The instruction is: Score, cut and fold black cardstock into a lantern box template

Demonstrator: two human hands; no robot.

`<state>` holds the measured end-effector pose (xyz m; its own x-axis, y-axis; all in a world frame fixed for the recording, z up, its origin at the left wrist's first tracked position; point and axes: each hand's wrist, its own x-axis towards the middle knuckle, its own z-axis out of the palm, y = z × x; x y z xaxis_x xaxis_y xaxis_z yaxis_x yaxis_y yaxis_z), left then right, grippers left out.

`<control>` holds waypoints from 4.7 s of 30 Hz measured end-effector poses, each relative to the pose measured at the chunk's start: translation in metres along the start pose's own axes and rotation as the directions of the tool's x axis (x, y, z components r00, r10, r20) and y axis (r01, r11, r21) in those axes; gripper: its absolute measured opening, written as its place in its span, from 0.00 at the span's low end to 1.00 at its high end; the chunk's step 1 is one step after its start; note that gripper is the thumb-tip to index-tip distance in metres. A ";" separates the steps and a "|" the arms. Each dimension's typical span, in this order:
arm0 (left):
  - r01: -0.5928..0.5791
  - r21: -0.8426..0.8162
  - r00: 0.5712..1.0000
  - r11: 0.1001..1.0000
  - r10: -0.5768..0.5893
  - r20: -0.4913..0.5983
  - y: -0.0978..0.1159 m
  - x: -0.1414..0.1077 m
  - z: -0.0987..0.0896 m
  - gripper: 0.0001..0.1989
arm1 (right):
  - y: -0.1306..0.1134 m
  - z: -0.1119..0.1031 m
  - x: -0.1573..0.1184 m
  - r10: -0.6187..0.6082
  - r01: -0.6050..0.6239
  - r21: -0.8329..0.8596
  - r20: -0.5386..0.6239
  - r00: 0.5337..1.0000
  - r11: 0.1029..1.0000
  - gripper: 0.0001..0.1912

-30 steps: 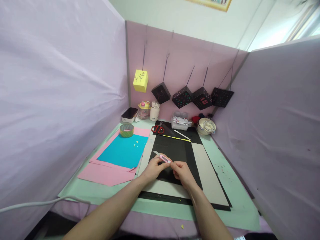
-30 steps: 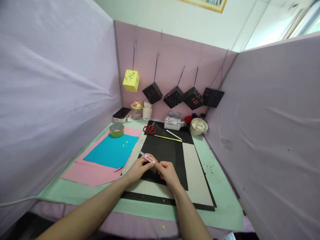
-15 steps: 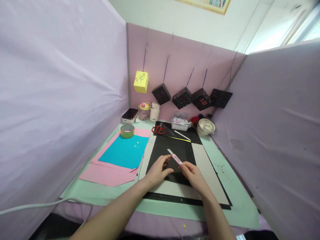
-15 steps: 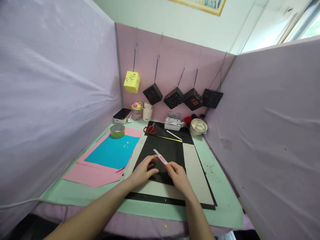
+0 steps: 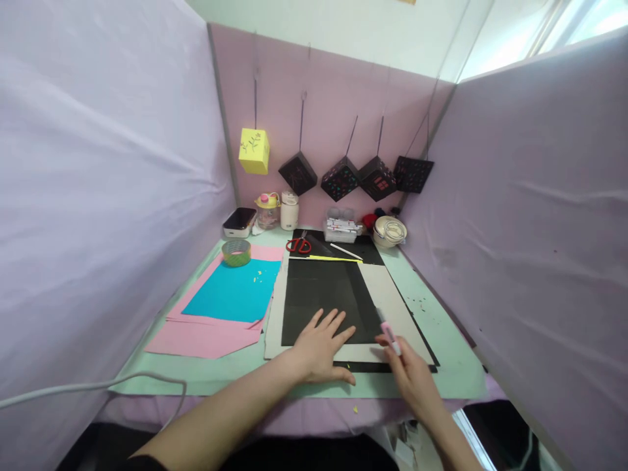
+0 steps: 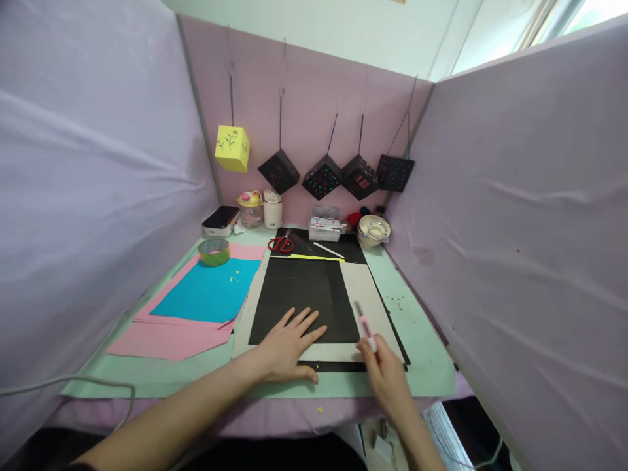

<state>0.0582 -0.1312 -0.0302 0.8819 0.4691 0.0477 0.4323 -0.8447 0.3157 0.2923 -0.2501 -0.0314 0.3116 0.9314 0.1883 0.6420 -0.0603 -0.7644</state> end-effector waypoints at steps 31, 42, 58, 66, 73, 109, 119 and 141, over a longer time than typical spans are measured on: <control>0.222 0.003 0.972 0.975 -0.222 -0.078 0.021 -0.068 0.010 0.59 | -0.026 0.100 -0.022 -0.638 0.682 -0.335 0.247 0.729 0.650 0.27; 0.275 0.121 0.961 0.954 -0.274 -0.028 0.025 -0.064 0.007 0.58 | 0.041 0.017 -0.012 -0.390 0.391 -0.467 0.104 0.915 0.793 0.24; 0.159 0.057 0.974 0.986 -0.147 -0.173 0.047 0.027 -0.023 0.27 | -0.001 -0.002 -0.042 -0.082 0.080 -0.123 -0.013 0.997 0.989 0.21; 0.172 -0.088 0.969 0.981 -0.185 -0.163 0.041 0.071 0.011 0.36 | 0.031 -0.041 -0.029 0.172 -0.178 -0.076 -0.081 0.982 0.981 0.20; 0.243 -0.149 0.939 0.959 -0.270 -0.212 0.039 0.072 0.007 0.45 | 0.036 -0.055 -0.005 0.140 -0.144 -0.100 -0.050 0.989 0.984 0.20; 0.396 -0.248 0.811 0.884 -0.463 -0.358 0.034 0.086 0.008 0.13 | 0.024 -0.070 -0.005 0.183 -0.138 -0.261 0.158 0.970 0.955 0.22; 0.379 -0.270 0.803 0.885 -0.460 -0.379 0.034 0.086 0.009 0.12 | 0.025 -0.072 -0.010 0.196 -0.161 -0.199 0.173 0.965 0.967 0.17; 0.177 -0.216 0.952 0.960 -0.223 -0.208 0.041 0.070 -0.014 0.15 | 0.030 -0.071 -0.011 0.123 -0.084 -0.133 0.313 0.942 0.988 0.12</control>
<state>0.1352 -0.1288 -0.0004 0.7043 0.6887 0.1724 0.5307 -0.6720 0.5164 0.3578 -0.2872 -0.0124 0.1525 0.9822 -0.1096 0.7008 -0.1857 -0.6888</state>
